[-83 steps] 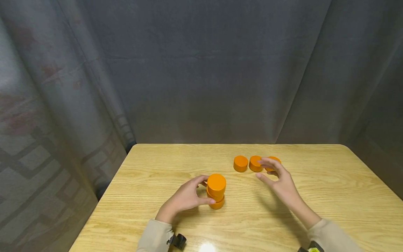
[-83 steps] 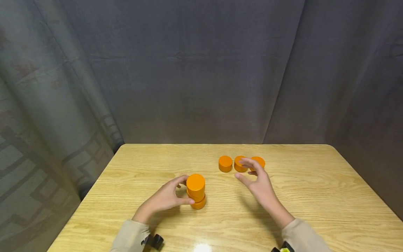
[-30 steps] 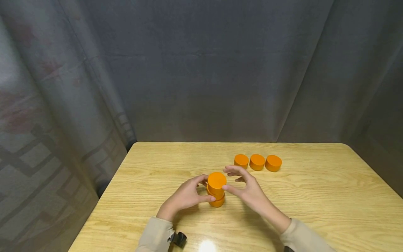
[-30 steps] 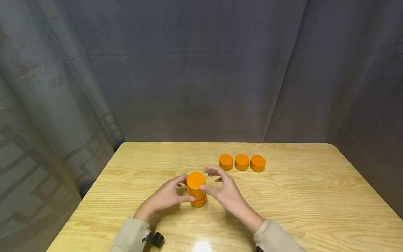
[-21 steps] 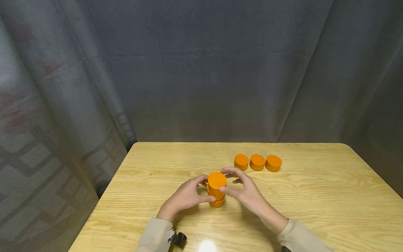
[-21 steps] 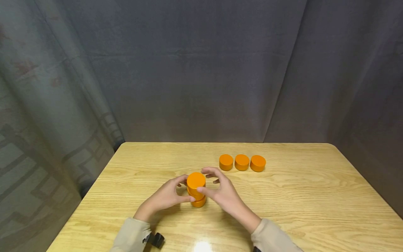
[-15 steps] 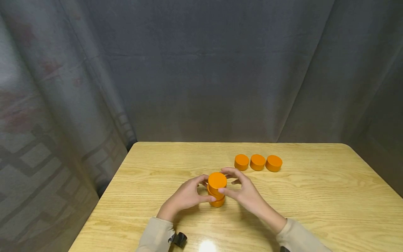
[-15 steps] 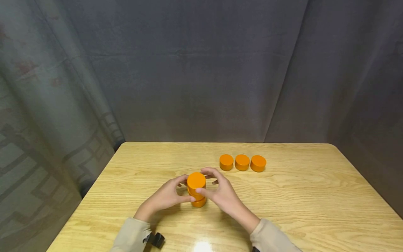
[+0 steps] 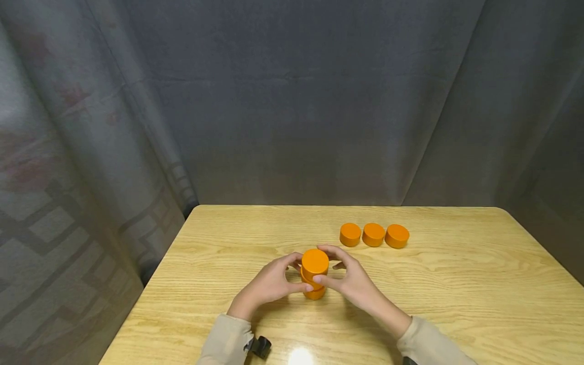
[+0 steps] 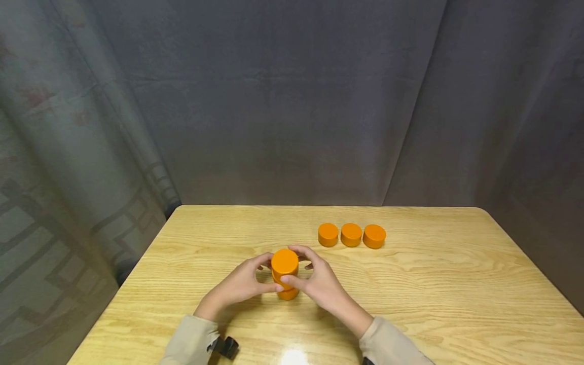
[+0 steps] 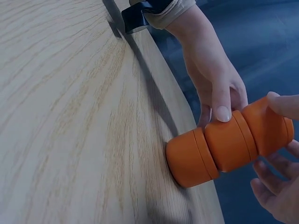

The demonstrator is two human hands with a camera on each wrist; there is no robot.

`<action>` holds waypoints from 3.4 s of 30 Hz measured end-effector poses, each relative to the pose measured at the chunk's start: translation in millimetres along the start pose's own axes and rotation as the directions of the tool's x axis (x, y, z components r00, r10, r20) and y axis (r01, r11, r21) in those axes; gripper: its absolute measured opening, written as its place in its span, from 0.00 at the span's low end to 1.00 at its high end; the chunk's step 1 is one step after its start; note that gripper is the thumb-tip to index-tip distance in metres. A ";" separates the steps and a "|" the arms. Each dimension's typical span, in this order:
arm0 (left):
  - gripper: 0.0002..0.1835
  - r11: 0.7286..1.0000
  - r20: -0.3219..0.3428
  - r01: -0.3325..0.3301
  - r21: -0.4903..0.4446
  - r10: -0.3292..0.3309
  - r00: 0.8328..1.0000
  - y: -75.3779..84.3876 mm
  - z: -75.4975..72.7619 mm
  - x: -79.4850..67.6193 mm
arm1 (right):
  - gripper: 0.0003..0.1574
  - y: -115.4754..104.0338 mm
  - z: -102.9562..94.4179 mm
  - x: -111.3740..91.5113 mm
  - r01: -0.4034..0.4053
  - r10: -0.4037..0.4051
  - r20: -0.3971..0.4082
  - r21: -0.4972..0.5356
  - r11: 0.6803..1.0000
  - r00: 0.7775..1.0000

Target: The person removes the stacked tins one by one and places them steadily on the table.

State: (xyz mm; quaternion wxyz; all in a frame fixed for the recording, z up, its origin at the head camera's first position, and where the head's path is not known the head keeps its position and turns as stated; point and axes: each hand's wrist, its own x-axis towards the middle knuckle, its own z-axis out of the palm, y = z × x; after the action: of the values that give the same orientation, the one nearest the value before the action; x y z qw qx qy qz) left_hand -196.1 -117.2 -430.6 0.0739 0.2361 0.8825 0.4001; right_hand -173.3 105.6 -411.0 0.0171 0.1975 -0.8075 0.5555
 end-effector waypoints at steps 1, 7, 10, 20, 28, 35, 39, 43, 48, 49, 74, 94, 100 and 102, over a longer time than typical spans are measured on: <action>0.33 1.000 0.001 0.000 0.002 0.000 1.000 0.0 0.0 0.2 | 0.40 0.1 0.0 0.0 0.001 -0.001 0.000 -0.003 1.000 1.000; 0.32 1.000 0.002 -0.002 0.011 0.002 1.000 0.8 -1.0 0.8 | 0.39 0.0 0.5 0.4 0.002 -0.002 -0.003 -0.011 1.000 1.000; 0.32 1.000 0.002 -0.006 0.010 0.006 1.000 1.1 -1.4 1.0 | 0.38 -0.2 1.1 0.4 0.000 0.000 -0.009 -0.007 1.000 1.000; 0.32 1.000 0.006 -0.005 0.010 0.004 1.000 1.0 -2.0 0.8 | 0.38 -0.2 1.3 -1.9 -0.013 0.013 -0.027 0.013 1.000 1.000; 0.30 1.000 0.003 -0.014 0.005 0.014 1.000 1.0 -2.1 0.3 | 0.38 1.6 -1.4 -5.5 0.002 -0.002 -0.052 0.002 1.000 0.999; 0.30 1.000 0.006 -0.014 0.009 0.013 1.000 0.5 -1.5 0.3 | 0.37 1.7 -4.9 -9.0 -0.007 0.007 -0.067 -0.001 1.000 0.998; 0.30 1.000 0.008 -0.014 0.005 0.014 1.000 0.0 -1.0 0.4 | 0.37 1.7 -7.5 -10.9 -0.008 0.008 -0.072 -0.003 1.000 0.997; 0.29 1.000 0.007 -0.015 0.000 0.015 1.000 -0.7 -0.5 0.7 | 0.36 2.8 -10.6 -12.9 -0.005 0.004 -0.079 -0.009 1.000 0.997; 0.28 1.000 0.010 -0.015 -0.011 0.016 1.000 -1.7 -0.1 0.8 | 0.35 3.5 -15.3 -15.5 -0.006 0.004 -0.085 -0.014 1.000 0.996; 0.28 1.000 0.009 -0.016 -0.012 0.016 1.000 -1.9 0.0 0.8 | 0.35 3.4 -16.4 -16.1 -0.007 0.005 -0.086 -0.016 1.000 0.996; 0.28 1.000 0.009 -0.018 -0.020 0.018 1.000 -0.3 -0.7 0.6 | 0.36 10.1 -43.3 -27.3 -0.064 0.050 -0.149 -0.092 0.994 0.988; 0.29 0.999 0.013 -0.006 -0.032 0.006 1.000 0.1 -0.6 0.1 | 0.35 22.3 -70.4 -33.6 -0.093 0.060 -0.215 -0.147 0.985 0.975; 0.29 0.999 0.015 -0.009 -0.033 0.009 1.000 -0.2 -1.0 0.1 | 0.35 25.5 -76.2 -33.9 -0.088 0.051 -0.227 -0.156 0.984 0.973; 0.29 0.999 0.016 -0.010 -0.035 0.010 1.000 -0.4 -0.7 0.1 | 0.35 26.4 -77.8 -34.4 -0.089 0.050 -0.229 -0.164 0.982 0.972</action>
State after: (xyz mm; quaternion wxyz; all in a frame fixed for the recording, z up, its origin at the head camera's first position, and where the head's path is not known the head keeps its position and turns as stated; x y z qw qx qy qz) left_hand -196.5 -117.9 -430.4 0.0833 0.2424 0.8736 0.4136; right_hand -165.5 194.3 -413.3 0.1054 0.1028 -0.8521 0.5023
